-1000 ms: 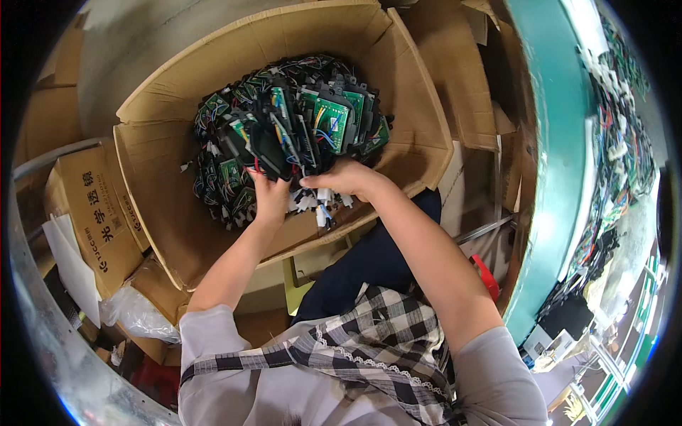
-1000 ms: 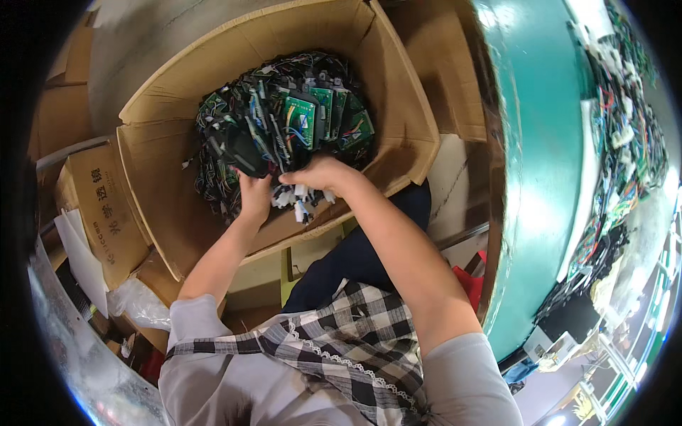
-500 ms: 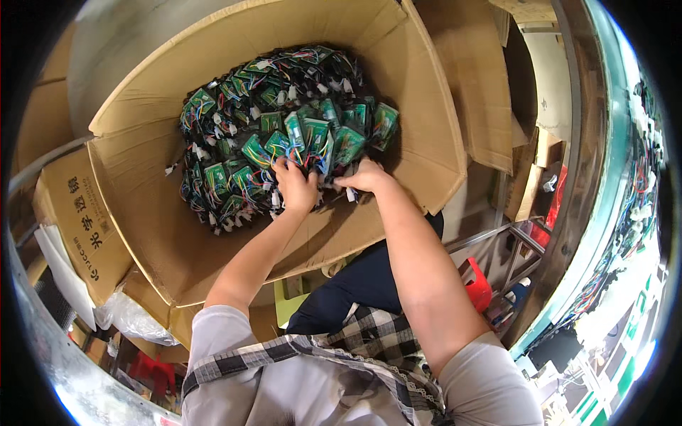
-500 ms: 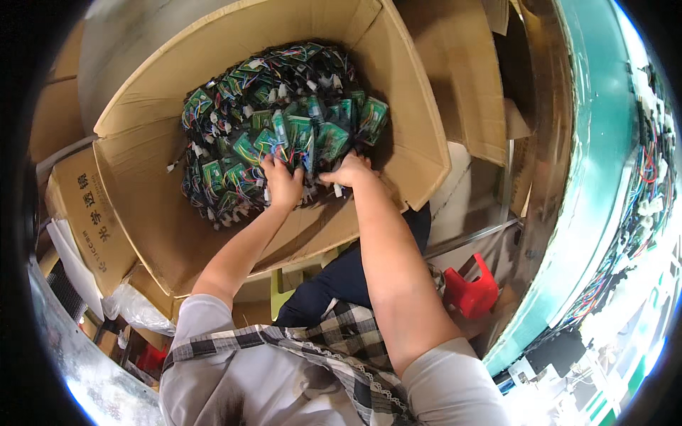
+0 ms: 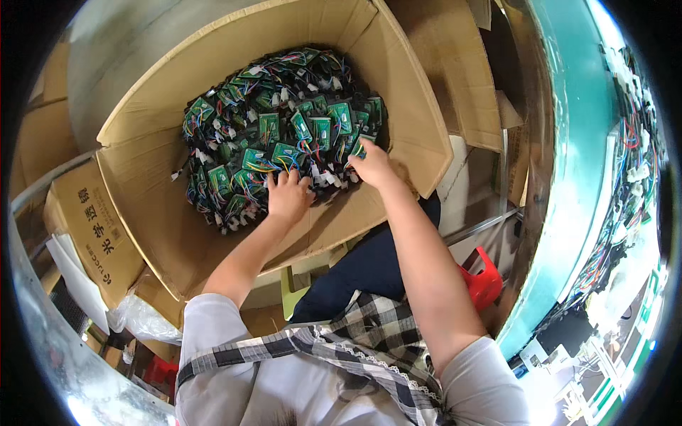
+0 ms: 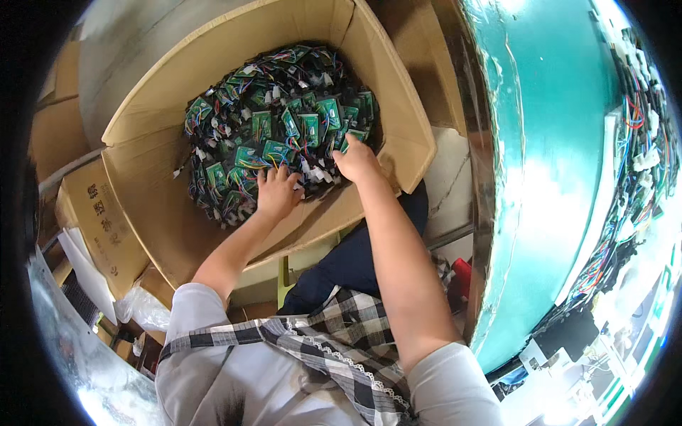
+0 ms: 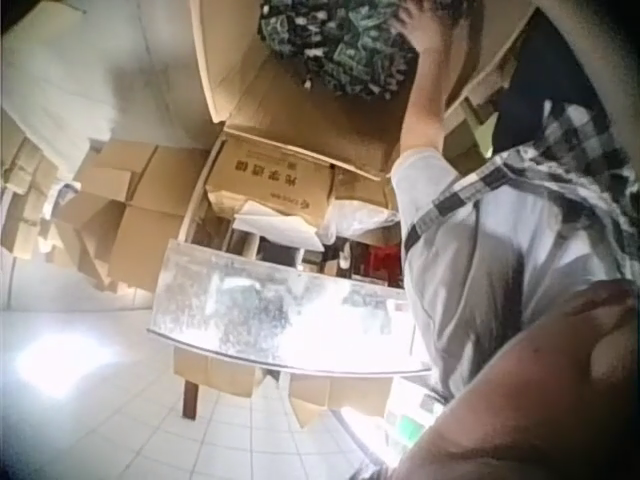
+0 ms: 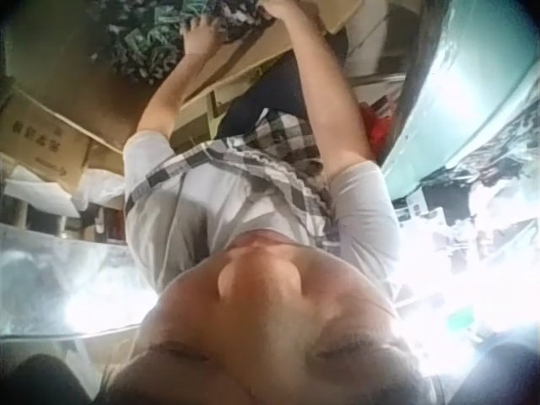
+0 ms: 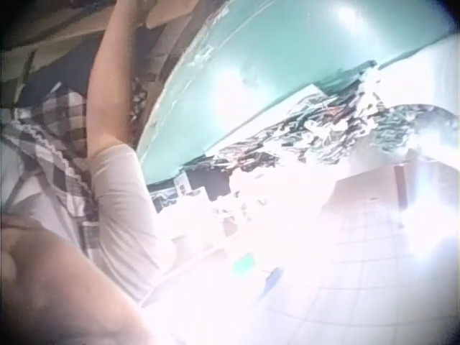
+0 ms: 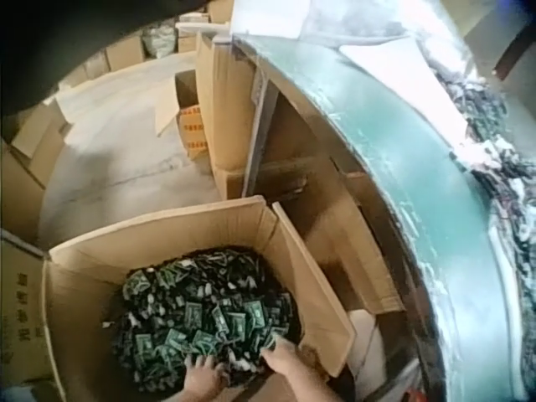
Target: The person fastens circuit boards onto plastic frames using an electric screwdriver and places assembled components into a cardboard box.
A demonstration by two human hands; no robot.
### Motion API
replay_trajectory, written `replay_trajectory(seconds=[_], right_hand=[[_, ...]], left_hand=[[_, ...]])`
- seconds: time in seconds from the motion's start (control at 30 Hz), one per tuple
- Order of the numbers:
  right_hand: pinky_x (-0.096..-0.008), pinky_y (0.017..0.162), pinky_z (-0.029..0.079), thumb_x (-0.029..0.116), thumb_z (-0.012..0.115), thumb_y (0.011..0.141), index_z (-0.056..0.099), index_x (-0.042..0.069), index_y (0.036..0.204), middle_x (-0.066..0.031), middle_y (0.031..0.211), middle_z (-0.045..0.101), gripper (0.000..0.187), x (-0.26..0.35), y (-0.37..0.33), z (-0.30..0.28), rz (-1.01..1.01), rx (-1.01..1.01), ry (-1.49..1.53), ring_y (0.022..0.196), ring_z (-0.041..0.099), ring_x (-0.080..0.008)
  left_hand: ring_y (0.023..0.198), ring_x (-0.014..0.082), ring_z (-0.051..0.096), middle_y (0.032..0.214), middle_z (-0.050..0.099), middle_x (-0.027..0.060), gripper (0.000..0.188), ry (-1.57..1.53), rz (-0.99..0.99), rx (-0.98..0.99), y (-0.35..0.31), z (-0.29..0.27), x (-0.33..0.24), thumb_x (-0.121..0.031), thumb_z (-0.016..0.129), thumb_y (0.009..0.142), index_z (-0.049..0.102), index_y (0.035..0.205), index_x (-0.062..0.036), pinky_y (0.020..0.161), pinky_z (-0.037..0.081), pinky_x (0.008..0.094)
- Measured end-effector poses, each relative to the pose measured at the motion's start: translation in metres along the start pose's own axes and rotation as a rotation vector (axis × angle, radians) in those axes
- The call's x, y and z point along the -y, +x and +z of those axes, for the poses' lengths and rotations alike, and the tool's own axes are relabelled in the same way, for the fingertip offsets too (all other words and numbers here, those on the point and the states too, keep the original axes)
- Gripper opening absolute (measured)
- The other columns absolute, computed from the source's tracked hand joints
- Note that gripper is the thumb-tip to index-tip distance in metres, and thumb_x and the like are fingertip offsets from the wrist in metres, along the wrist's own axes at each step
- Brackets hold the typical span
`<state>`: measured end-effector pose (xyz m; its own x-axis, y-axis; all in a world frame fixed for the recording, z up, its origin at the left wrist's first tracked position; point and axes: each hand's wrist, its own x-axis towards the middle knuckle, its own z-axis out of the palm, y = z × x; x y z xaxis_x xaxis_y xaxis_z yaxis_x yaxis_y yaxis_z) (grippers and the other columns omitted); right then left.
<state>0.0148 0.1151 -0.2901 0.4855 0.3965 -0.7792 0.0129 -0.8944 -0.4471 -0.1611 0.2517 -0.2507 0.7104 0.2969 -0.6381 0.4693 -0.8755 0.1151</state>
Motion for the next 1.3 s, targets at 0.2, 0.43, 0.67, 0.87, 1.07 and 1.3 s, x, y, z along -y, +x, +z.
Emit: replay_trajectory(seconds=[0.2, 0.43, 0.67, 0.87, 1.07, 1.3], right_hand=[[-0.0406, 0.081, 0.048, 0.013, 0.063, 0.084, 0.056, 0.007, 0.12, -0.016, 0.1, 0.065, 0.036, 0.035, -0.148, -0.042, -0.578, -0.397, 0.239, 0.092, 0.061, -0.0346], [-0.0401, 0.083, 0.05, 0.013, 0.067, 0.082, 0.062, 0.01, 0.112, -0.013, 0.093, 0.066, 0.03, -0.019, -0.289, -0.009, -0.498, -0.227, 0.176, 0.087, 0.063, -0.033], [-0.039, 0.083, 0.051, 0.011, 0.068, 0.081, 0.062, 0.009, 0.113, -0.0118, 0.097, 0.067, 0.033, -0.017, -0.311, -0.026, -0.485, -0.294, 0.14, 0.088, 0.062, -0.0324], [-0.038, 0.083, 0.05, 0.008, 0.069, 0.08, 0.063, 0.007, 0.111, -0.0141, 0.101, 0.066, 0.032, -0.018, -0.323, -0.038, -0.447, -0.308, 0.118, 0.094, 0.062, -0.0329], [-0.0414, 0.087, 0.051, 0.002, 0.069, 0.075, 0.065, 0.003, 0.104, -0.0116, 0.095, 0.068, 0.03, -0.009, -0.361, -0.065, -0.533, -0.505, 0.089, 0.086, 0.066, -0.0281], [-0.0427, 0.068, 0.055, -0.002, 0.045, 0.091, 0.05, -0.005, 0.113, -0.0235, 0.086, 0.065, 0.022, -0.04, -0.422, -0.092, -0.655, -1.134, 0.182, 0.072, 0.064, -0.0291]], left_hand=[[0.1, 0.0266, 0.051, 0.092, 0.058, 0.003, 0.023, -0.029, 0.345, -0.135, 0.022, -0.006, 0.049, -0.036, 0.063, 0.083, 0.067, 0.093, -0.0154, 0.1, 0.031, 0.0598], [0.097, 0.0261, 0.053, 0.09, 0.058, 0.0031, 0.02, 0.039, 0.622, -0.144, 0.032, -0.005, 0.082, -0.029, 0.064, 0.082, 0.066, 0.092, -0.0123, 0.099, 0.036, 0.0534], [0.102, 0.0251, 0.054, 0.1, 0.057, 0.0052, 0.02, 0.175, 0.554, -0.135, 0.02, -0.001, 0.071, -0.027, 0.06, 0.086, 0.063, 0.099, -0.0132, 0.098, 0.038, 0.0467], [0.099, 0.0259, 0.058, 0.106, 0.054, 0.0091, 0.02, 0.205, 0.42, -0.099, 0.015, -0.007, 0.061, -0.025, 0.06, 0.086, 0.061, 0.102, -0.0131, 0.079, 0.048, 0.0404], [0.114, 0.0385, 0.046, 0.124, 0.048, 0.0184, 0.059, -0.31, -0.361, -0.727, 0.028, 0.024, 0.063, -0.036, 0.068, 0.08, 0.046, 0.126, -0.0064, 0.095, 0.039, 0.0476], [0.112, 0.0355, 0.05, 0.125, 0.051, 0.0155, 0.048, -0.222, -0.392, -0.876, 0.06, -0.018, 0.045, -0.029, 0.066, 0.081, 0.053, 0.122, -0.0079, 0.093, 0.04, 0.0472]])
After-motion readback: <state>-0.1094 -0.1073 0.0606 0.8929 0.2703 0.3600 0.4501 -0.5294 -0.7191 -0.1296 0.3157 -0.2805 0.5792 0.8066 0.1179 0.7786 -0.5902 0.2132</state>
